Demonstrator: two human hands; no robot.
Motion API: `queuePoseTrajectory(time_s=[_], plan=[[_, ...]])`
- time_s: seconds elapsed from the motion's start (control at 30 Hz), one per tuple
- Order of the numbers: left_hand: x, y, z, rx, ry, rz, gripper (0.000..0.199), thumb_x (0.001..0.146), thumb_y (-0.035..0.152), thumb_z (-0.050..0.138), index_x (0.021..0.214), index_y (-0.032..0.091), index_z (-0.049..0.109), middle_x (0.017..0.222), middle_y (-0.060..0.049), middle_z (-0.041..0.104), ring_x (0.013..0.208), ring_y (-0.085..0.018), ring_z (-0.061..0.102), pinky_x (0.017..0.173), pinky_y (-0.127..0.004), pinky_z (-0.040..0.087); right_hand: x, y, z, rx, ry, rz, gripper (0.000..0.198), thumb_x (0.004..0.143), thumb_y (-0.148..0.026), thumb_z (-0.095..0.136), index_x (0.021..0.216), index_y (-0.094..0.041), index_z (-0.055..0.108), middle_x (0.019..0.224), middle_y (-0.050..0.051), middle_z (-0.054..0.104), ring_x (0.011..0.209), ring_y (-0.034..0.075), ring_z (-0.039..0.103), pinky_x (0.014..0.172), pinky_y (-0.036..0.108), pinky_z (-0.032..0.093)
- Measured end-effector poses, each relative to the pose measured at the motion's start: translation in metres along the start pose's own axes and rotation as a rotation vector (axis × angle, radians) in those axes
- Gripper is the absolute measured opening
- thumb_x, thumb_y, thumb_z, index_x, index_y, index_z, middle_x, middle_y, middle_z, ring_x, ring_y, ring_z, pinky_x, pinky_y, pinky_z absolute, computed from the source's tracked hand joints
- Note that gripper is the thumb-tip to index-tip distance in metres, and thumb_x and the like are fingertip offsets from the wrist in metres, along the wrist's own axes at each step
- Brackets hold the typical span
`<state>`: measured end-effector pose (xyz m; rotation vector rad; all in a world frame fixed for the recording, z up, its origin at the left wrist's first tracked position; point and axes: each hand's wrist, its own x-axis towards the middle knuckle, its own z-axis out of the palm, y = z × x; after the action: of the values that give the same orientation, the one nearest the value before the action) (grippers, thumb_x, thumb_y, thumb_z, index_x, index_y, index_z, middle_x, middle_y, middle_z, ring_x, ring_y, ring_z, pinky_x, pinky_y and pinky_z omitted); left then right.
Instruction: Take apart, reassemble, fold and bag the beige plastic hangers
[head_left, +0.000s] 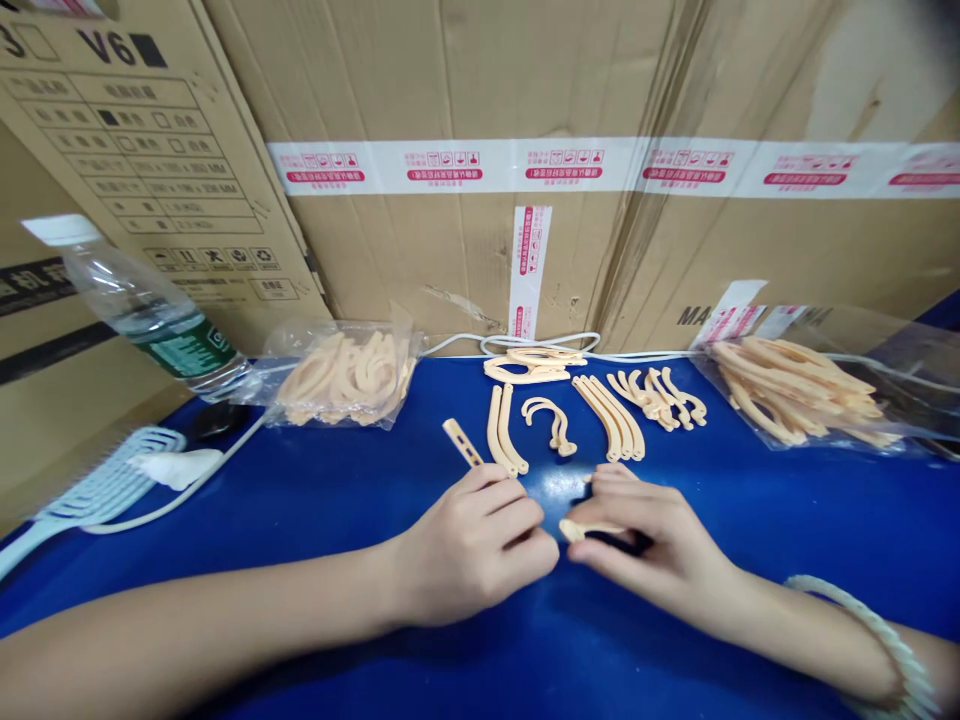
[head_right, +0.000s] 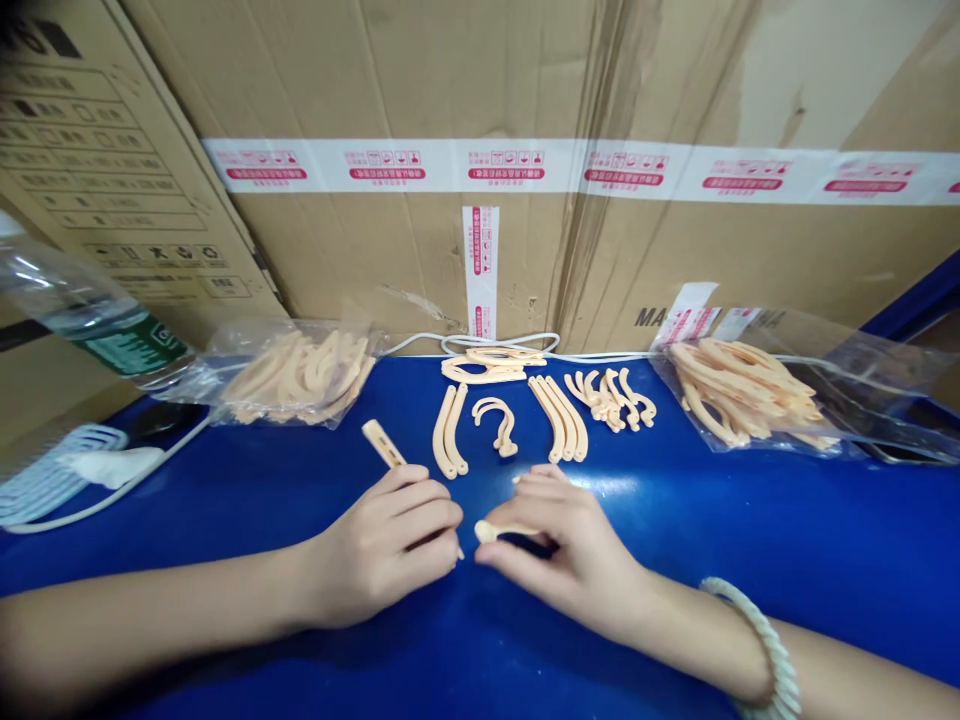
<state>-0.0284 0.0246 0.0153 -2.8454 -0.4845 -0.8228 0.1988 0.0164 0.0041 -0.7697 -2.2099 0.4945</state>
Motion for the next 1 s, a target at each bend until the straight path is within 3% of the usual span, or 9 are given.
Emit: queuePoseTrajectory(time_s=[0.07, 0.13, 0.3, 0.53, 0.7, 1.0], plan=[[0.002, -0.003, -0.006, 0.028, 0.047, 0.044, 0.03, 0.098, 0.009, 0.037, 0.078, 0.015, 0.058, 0.074, -0.003, 0.067, 0.069, -0.015, 0.056, 0.074, -0.032, 0.043, 0.002, 0.005, -0.005, 0.019, 0.088, 0.125, 0.021, 0.093, -0.036, 0.061, 0.085, -0.018, 0.069, 0.06, -0.002, 0.053, 0.054, 0.014, 0.045, 0.055, 0.028, 0.037], [0.003, -0.008, -0.008, 0.051, 0.056, 0.052, 0.024, 0.098, 0.009, 0.04, 0.084, 0.014, 0.059, 0.075, -0.003, 0.068, 0.069, -0.015, 0.057, 0.074, -0.032, 0.043, 0.004, 0.01, -0.009, -0.02, 0.156, 0.166, 0.017, 0.093, -0.032, 0.06, 0.088, -0.018, 0.068, 0.065, 0.0, 0.056, 0.059, 0.015, 0.048, 0.058, 0.029, 0.039], [-0.003, -0.025, 0.003, 0.052, 0.006, -0.085, 0.016, 0.095, 0.006, 0.041, 0.102, 0.012, 0.055, 0.083, -0.005, 0.066, 0.08, -0.018, 0.059, 0.079, -0.036, 0.042, 0.004, 0.012, -0.01, -0.107, 0.134, 0.018, 0.01, 0.094, -0.02, 0.057, 0.101, -0.018, 0.063, 0.092, 0.006, 0.059, 0.088, 0.02, 0.054, 0.08, 0.034, 0.044], [-0.006, -0.029, 0.006, -0.028, -0.213, -0.325, 0.022, 0.083, 0.003, 0.043, 0.099, 0.014, 0.052, 0.105, -0.012, 0.059, 0.096, -0.027, 0.053, 0.08, -0.042, 0.044, 0.002, 0.015, -0.011, -0.303, 0.114, -0.052, 0.016, 0.096, -0.018, 0.052, 0.11, -0.018, 0.06, 0.114, 0.012, 0.048, 0.11, 0.026, 0.047, 0.091, 0.042, 0.041], [-0.004, -0.026, 0.006, -0.195, -0.133, -0.427, 0.017, 0.077, 0.007, 0.05, 0.092, 0.016, 0.05, 0.102, -0.01, 0.056, 0.097, -0.025, 0.051, 0.086, -0.04, 0.045, 0.009, 0.025, -0.015, -0.463, 0.132, -0.124, 0.023, 0.097, -0.017, 0.051, 0.118, -0.018, 0.058, 0.115, 0.013, 0.049, 0.109, 0.029, 0.047, 0.09, 0.048, 0.039], [-0.007, -0.023, 0.01, -0.111, -0.131, -0.397, 0.014, 0.085, 0.016, 0.05, 0.099, 0.016, 0.052, 0.106, -0.009, 0.058, 0.099, -0.027, 0.052, 0.082, -0.044, 0.046, 0.023, 0.035, -0.01, -0.608, 0.101, -0.127, 0.02, 0.098, -0.017, 0.048, 0.11, -0.019, 0.064, 0.109, 0.013, 0.056, 0.106, 0.029, 0.05, 0.089, 0.049, 0.039]])
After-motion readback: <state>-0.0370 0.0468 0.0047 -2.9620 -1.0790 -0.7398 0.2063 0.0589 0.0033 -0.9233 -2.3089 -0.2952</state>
